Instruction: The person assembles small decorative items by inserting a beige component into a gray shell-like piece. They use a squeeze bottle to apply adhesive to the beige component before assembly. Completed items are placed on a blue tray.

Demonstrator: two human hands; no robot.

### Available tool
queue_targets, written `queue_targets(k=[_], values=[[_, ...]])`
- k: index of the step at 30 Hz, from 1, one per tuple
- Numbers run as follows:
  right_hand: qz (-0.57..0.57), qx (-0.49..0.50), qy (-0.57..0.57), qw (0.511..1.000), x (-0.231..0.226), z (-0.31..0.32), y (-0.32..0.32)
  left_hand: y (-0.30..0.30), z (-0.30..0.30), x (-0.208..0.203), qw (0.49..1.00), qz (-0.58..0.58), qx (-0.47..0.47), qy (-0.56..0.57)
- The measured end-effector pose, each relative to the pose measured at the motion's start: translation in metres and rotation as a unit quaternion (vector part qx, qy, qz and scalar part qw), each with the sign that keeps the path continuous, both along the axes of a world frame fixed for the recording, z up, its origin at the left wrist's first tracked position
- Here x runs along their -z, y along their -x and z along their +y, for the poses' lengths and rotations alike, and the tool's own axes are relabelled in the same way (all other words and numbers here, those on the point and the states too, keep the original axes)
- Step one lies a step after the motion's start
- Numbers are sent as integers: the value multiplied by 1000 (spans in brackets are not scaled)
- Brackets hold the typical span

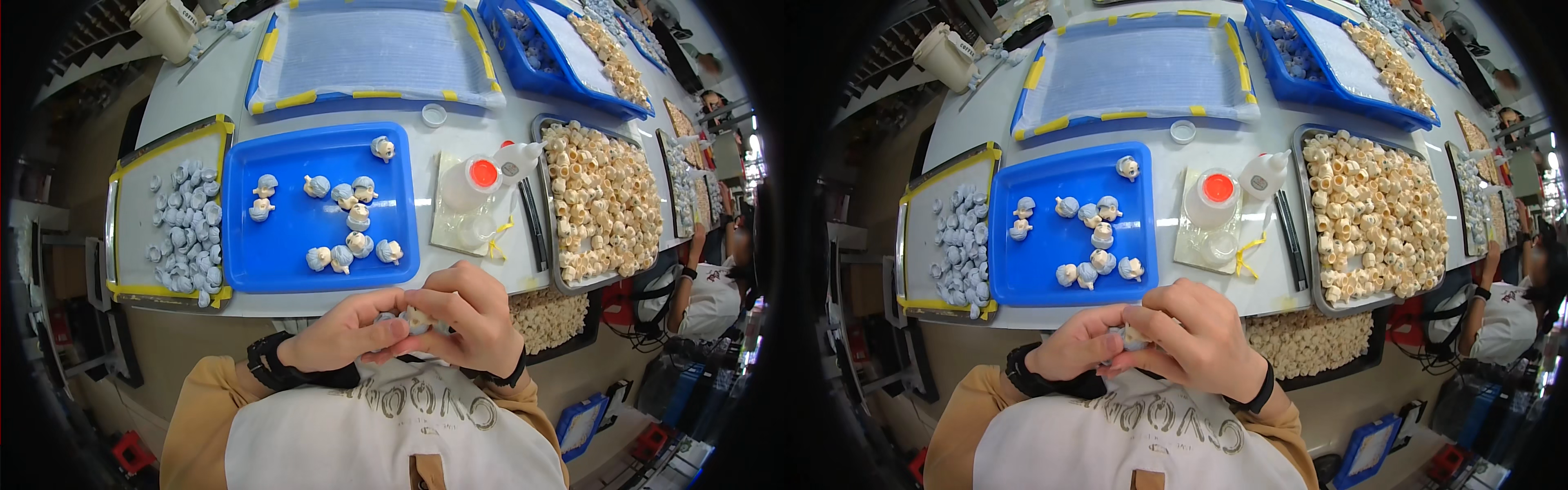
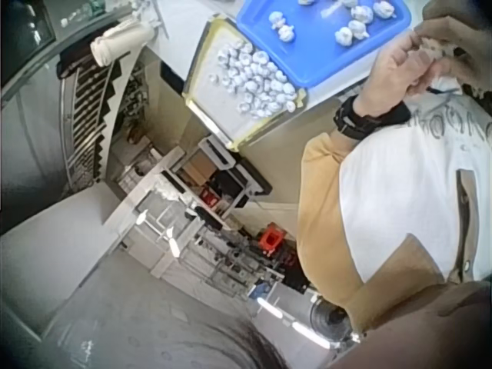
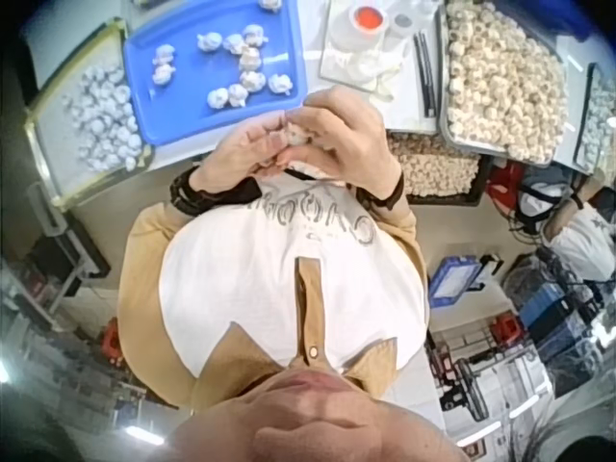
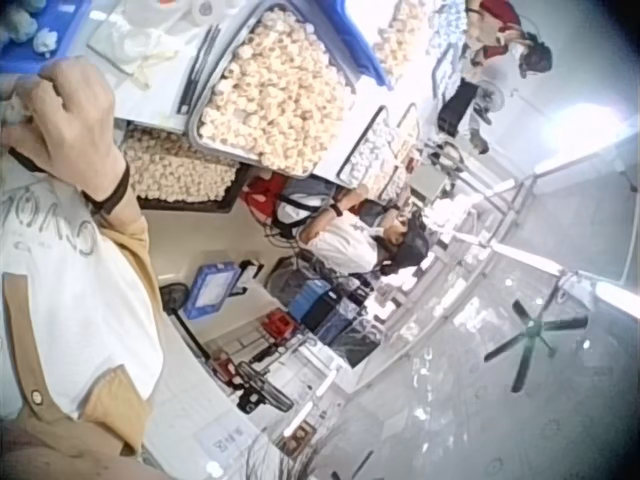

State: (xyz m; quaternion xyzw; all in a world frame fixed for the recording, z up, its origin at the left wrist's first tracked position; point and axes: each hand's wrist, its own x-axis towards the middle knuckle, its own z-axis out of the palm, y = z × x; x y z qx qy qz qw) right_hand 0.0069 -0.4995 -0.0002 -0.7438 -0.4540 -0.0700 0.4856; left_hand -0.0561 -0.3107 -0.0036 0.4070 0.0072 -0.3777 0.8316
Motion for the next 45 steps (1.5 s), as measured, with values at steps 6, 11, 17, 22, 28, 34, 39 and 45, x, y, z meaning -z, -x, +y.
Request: queue_targets(k=[6, 11, 17, 22, 28, 34, 39, 45], values=[[65, 49, -41, 996, -9, -14, -6, -1, 0, 0, 998, 6, -44, -41], [86, 315, -65, 943, -9, -62, -9, -5, 7, 7, 984, 23, -172, 33], [29, 570, 95, 816, 1, -133, -19, -5, 23, 9, 934, 111, -310, 142], [58, 563, 242, 789, 12, -165, -19, 0, 17, 9, 968, 46, -226, 95], [142, 495, 252, 820, 20, -169, -30, 2, -1, 6, 997, 20, -41, 61], [74, 484, 252, 835, 33, -184, -31, -1, 1, -8, 999, 22, 9, 30], [115, 483, 220, 840, 27, -180, -30, 2, 4, 2, 999, -18, 27, 15], [93, 475, 195, 853, 29, -187, -30, 4, 6, 0, 998, -55, -28, -29]])
